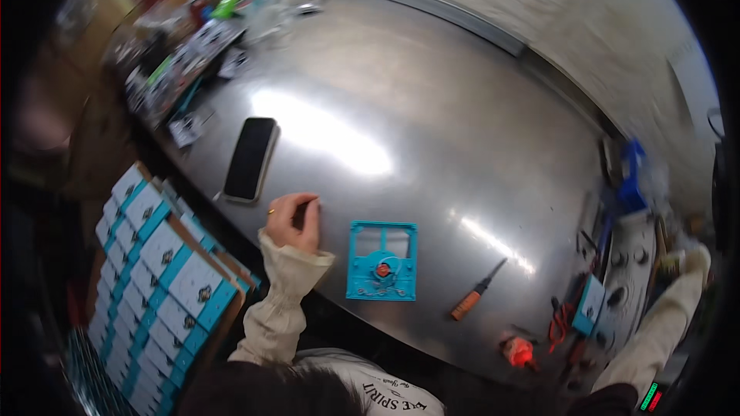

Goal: Assembling and testing analog ampere meters by soldering wires and connecting to a power supply for calibration.

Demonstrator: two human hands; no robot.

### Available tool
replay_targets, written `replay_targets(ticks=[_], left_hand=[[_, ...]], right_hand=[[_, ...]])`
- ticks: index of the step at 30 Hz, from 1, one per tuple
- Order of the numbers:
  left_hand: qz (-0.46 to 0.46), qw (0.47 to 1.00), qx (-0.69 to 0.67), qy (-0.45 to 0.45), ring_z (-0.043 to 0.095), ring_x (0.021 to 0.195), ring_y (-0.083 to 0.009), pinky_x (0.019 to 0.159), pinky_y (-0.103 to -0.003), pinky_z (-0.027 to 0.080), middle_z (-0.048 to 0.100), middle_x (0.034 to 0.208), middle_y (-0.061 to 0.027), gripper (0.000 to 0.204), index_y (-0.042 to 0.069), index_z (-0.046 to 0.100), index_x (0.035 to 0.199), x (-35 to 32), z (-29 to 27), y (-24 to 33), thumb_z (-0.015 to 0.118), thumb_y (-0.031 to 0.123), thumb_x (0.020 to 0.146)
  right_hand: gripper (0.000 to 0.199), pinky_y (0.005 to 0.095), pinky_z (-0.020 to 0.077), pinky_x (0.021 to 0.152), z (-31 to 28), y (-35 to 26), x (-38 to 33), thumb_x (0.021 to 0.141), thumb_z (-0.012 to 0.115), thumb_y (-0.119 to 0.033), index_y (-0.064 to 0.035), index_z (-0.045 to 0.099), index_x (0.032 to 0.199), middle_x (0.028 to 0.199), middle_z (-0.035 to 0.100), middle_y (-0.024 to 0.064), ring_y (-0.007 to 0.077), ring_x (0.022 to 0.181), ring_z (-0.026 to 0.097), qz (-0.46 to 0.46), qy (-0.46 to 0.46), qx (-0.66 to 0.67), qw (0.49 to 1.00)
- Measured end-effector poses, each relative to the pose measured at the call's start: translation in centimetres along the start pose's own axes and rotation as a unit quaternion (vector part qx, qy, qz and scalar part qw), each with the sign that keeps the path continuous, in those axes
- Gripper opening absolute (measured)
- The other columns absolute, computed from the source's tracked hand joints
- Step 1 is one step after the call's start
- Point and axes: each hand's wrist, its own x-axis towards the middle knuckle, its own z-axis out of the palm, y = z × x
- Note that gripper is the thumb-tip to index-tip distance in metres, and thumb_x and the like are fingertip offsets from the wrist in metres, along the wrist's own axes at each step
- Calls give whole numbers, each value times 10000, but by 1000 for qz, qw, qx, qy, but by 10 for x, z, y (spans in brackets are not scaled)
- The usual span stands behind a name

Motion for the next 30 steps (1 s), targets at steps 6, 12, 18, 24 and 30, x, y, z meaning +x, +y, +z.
replay_targets(ticks=[6, 12, 18, 24, 30], left_hand=[[-17, 1000, -16, -13, 607, 877, -228, 760, -329, 504, 654, 894, -88, 70, 22, 665, 924, 6, -1, 1, 637, 72, 883], [16, 1000, 21, 0, 636, 753, -158, 717, -272, 516, 639, 905, -71, 89, 28, 679, 956, 5, 0, -9, 634, 85, 906], [3, 1000, 11, -1, 641, 763, -159, 720, -272, 517, 637, 914, -74, 86, 27, 679, 956, 5, 1, -9, 644, 81, 899], [20, 1000, 12, -5, 644, 765, -158, 719, -268, 516, 631, 933, -75, 90, 27, 681, 959, 5, 1, -10, 641, 84, 903], [5, 1000, -3, -6, 646, 761, -152, 717, -266, 518, 627, 928, -73, 92, 30, 682, 964, 4, 1, -9, 635, 85, 908]], right_hand=[[270, 420, 556, 776, 24, 12, 15, 853, 632, -331, -138, 747, 1002, 1005, 720, 115, 289, 913, 696, 63, -8, 51, 997], [272, 418, 553, 767, 38, 9, 31, 851, 639, -340, -137, 747, 995, 992, 719, 119, 293, 898, 695, 78, -3, 82, 994], [274, 416, 550, 758, 43, 12, 37, 850, 646, -349, -135, 747, 989, 979, 717, 123, 296, 882, 694, 94, 6, 107, 990], [278, 414, 548, 750, 48, 12, 42, 848, 654, -358, -133, 748, 982, 965, 715, 127, 299, 867, 693, 102, 14, 128, 986], [282, 412, 545, 741, 50, 17, 37, 846, 661, -367, -132, 748, 975, 952, 713, 131, 302, 852, 692, 112, 18, 137, 984]])
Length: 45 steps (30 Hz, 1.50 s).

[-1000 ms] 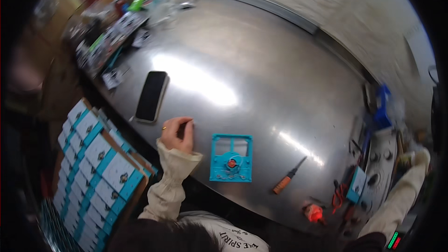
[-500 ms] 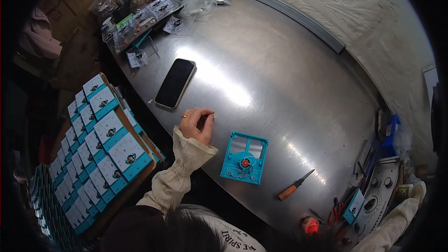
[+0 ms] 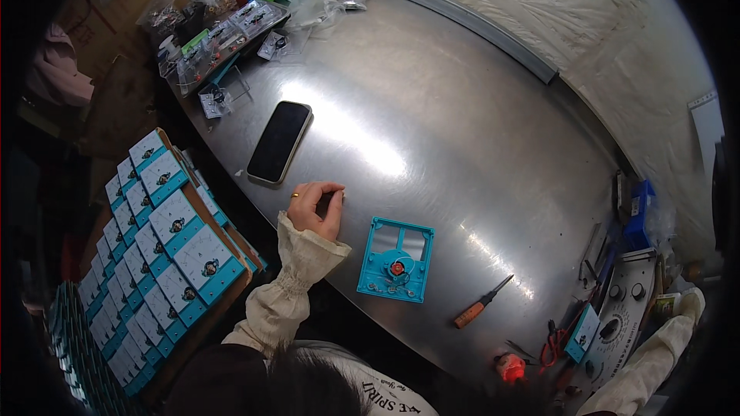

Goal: Assembling and testing analog ampere meters by soldering wires and connecting to a power supply for calibration.

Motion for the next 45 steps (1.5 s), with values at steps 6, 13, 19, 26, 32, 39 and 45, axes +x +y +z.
replay_targets(ticks=[6, 13, 19, 26, 32, 39, 45], left_hand=[[15, 1000, 10, 2, 636, 743, -152, 711, -265, 514, 627, 925, -74, 87, 33, 685, 956, 1, -1, -2, 639, 87, 905], [23, 999, 26, 8, 634, 755, -158, 715, -269, 514, 628, 912, -75, 79, 29, 683, 944, 1, 0, -1, 646, 81, 897], [6, 1000, 6, 8, 632, 755, -167, 707, -278, 514, 628, 907, -77, 75, 27, 681, 939, 0, 0, -1, 652, 75, 890], [15, 1000, 1, 6, 634, 766, -185, 712, -294, 515, 630, 908, -86, 74, 27, 677, 935, 2, -4, 4, 651, 74, 885], [24, 999, -22, 1, 635, 809, -222, 744, -314, 514, 631, 910, -103, 83, 26, 673, 936, 0, -6, 1, 654, 86, 883], [-46, 997, -57, -21, 633, 824, -224, 747, -322, 511, 622, 955, -120, 129, 18, 663, 994, -3, 0, 6, 610, 115, 928], [0, 1000, -11, -25, 627, 870, -234, 805, -343, 503, 615, 1009, -132, 206, 10, 649, 1051, -7, -1, 4, 566, 179, 965]], right_hand=[[286, 410, 542, 732, 1, 0, 6, 845, 668, -375, -130, 748, 968, 939, 712, 135, 306, 837, 691, 7, 10, 22, 1000], [292, 407, 539, 722, -10, 2, 11, 843, 676, -386, -129, 748, 961, 924, 710, 140, 309, 819, 690, 19, 20, 34, 999], [298, 405, 536, 713, -22, 6, 16, 841, 683, -395, -127, 749, 954, 910, 708, 143, 313, 804, 689, 25, 32, 45, 998], [305, 403, 533, 703, -31, 20, 19, 839, 692, -405, -125, 749, 946, 895, 706, 148, 316, 786, 688, 38, 54, 64, 996], [312, 401, 531, 694, -45, 34, 30, 837, 699, -414, -124, 749, 939, 882, 704, 152, 320, 771, 687, 30, 134, 125, 983], [324, 373, 531, 684, -113, -40, 13, 823, 731, -398, -100, 752, 948, 844, 712, 154, 264, 736, 694, -8, 330, 221, 918], [158, 126, 468, 620, -229, -138, -122, 868, 752, -214, -86, 746, 960, 870, 735, -10, 32, 765, 670, -111, 80, 702, 699]])
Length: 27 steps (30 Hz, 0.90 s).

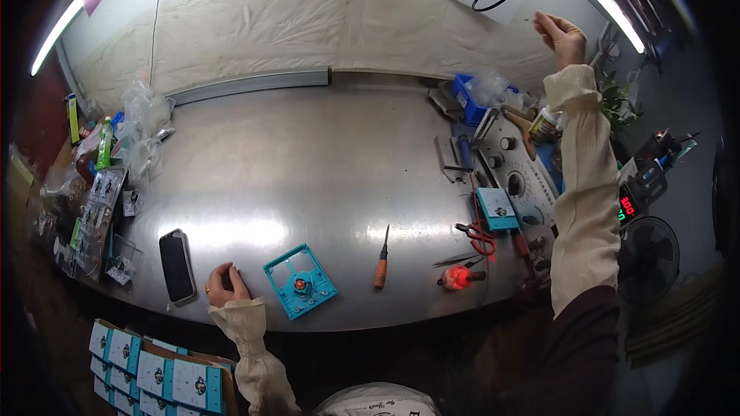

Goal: Assembling and testing analog ampere meters by soldering wires and connecting to a power supply for calibration.

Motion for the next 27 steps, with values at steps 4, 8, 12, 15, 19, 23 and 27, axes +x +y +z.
replay_targets(ticks=[4, 8, 12, 15, 19, 23, 27], left_hand=[[-28, 998, -53, -8, 650, 883, -235, 786, -344, 535, 623, 1069, -129, 227, 21, 633, 1116, 1, -1, 0, 572, 184, 970], [-30, 984, -172, 30, 615, 906, -194, 770, -314, 527, 646, 1064, -109, 285, 19, 610, 1185, -13, -31, 38, 581, 203, 970], [81, 936, -336, -71, 620, 1038, -208, 825, -297, 481, 652, 1145, -136, 255, -23, 645, 1145, -61, -72, 101, 621, 72, 910], [175, 883, -379, -213, 623, 1066, -233, 888, -352, 500, 660, 1190, -139, 412, 24, 624, 1236, -101, -77, 138, 725, 175, 866], [196, 864, -322, -334, 626, 1088, -167, 934, -295, 469, 691, 1160, -102, 463, 4, 649, 1214, -127, -65, 157, 804, 125, 795], [78, 871, -322, -363, 687, 854, -130, 807, -241, 523, 739, 927, -94, 180, -19, 724, 1007, -150, -61, 146, 733, 3, 828], [255, 904, -238, -249, 675, 732, -231, 701, -331, 504, 709, 801, -76, 159, 37, 739, 889, -166, -51, 129, 766, 31, 732]], right_hand=[[166, 124, 475, 623, 19, -75, -64, 870, 748, -230, -93, 742, 964, 873, 729, -17, 15, 775, 662, 29, -126, 32, 991], [195, 142, 471, 638, 21, -115, -132, 886, 731, -251, -88, 737, 992, 885, 730, -9, 31, 792, 665, 47, -217, 31, 975], [126, 165, 477, 601, 27, -136, -228, 894, 711, -141, -46, 721, 978, 855, 739, 36, 66, 730, 675, 47, -320, 130, 937], [106, 186, 505, 591, 35, -145, -319, 870, 719, -80, -36, 718, 966, 851, 739, 48, 84, 715, 679, 38, -368, 149, 917], [107, 181, 493, 603, 38, -157, -405, 831, 749, -28, 12, 724, 927, 801, 713, 36, 54, 694, 621, 123, -331, 146, 924], [116, 183, 497, 617, 33, -155, -451, 849, 734, -19, 37, 703, 945, 818, 712, 53, 69, 719, 638, 258, -279, 201, 903], [91, 193, 514, 645, 28, -146, -479, 873, 707, -19, 43, 693, 938, 825, 710, 46, 70, 734, 649, 297, -257, 182, 901]])
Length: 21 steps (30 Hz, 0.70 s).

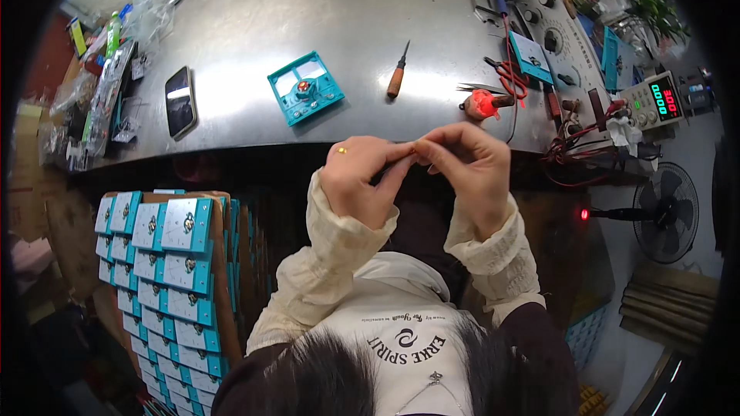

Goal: Assembling and testing analog ampere meters by soldering wires and connecting to a power supply for calibration.

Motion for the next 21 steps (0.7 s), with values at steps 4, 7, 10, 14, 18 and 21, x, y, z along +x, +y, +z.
replay_targets(ticks=[4, 7, 10, 14, 18, 21], left_hand=[[101, 979, 174, 4, 637, 748, -234, 780, -351, 442, 659, 760, -55, 121, 77, 689, 824, -7, 5, -10, 757, 64, 725], [-19, 997, 45, -56, 637, 752, -237, 764, -346, 458, 670, 795, -64, 100, 65, 687, 842, -8, -5, -15, 725, 20, 761], [-188, 972, -106, -94, 647, 781, -231, 710, -319, 478, 683, 816, -70, 132, 58, 698, 863, -5, -19, -20, 718, -19, 757], [3, 994, 37, -103, 646, 792, -232, 794, -336, 456, 672, 790, -44, 139, 62, 682, 829, 5, -25, -24, 735, -1, 717], [158, 971, 172, -49, 646, 816, -196, 928, -417, 410, 655, 795, -7, 144, 81, 681, 816, 7, -16, -20, 735, 62, 684], [247, 942, 224, -34, 644, 852, -166, 1002, -487, 382, 626, 784, 26, 192, 74, 699, 851, 5, -13, -17, 688, 88, 660]], right_hand=[[102, 216, 536, 640, 5, 13, -4, 836, 729, -2, 26, 689, 925, 795, 704, 68, 88, 719, 665, -63, 9, -97, 993], [209, 256, 556, 620, 3, 12, -1, 764, 741, 28, -22, 685, 959, 865, 693, 92, 181, 737, 690, -229, 3, -214, 950], [254, 307, 562, 644, -3, 9, 5, 733, 746, 0, -41, 684, 976, 903, 682, 80, 246, 777, 680, -353, -39, -322, 878], [214, 321, 551, 640, -5, 7, 13, 740, 751, -27, -44, 693, 944, 863, 676, 85, 244, 722, 666, -342, -68, -338, 874], [146, 302, 532, 611, -5, 6, 12, 767, 749, -45, -17, 690, 898, 783, 663, 94, 231, 661, 648, -279, -72, -303, 908], [172, 235, 498, 583, -7, 5, 3, 913, 687, -154, 12, 663, 878, 769, 675, 48, 106, 650, 630, 12, -89, -95, 991]])
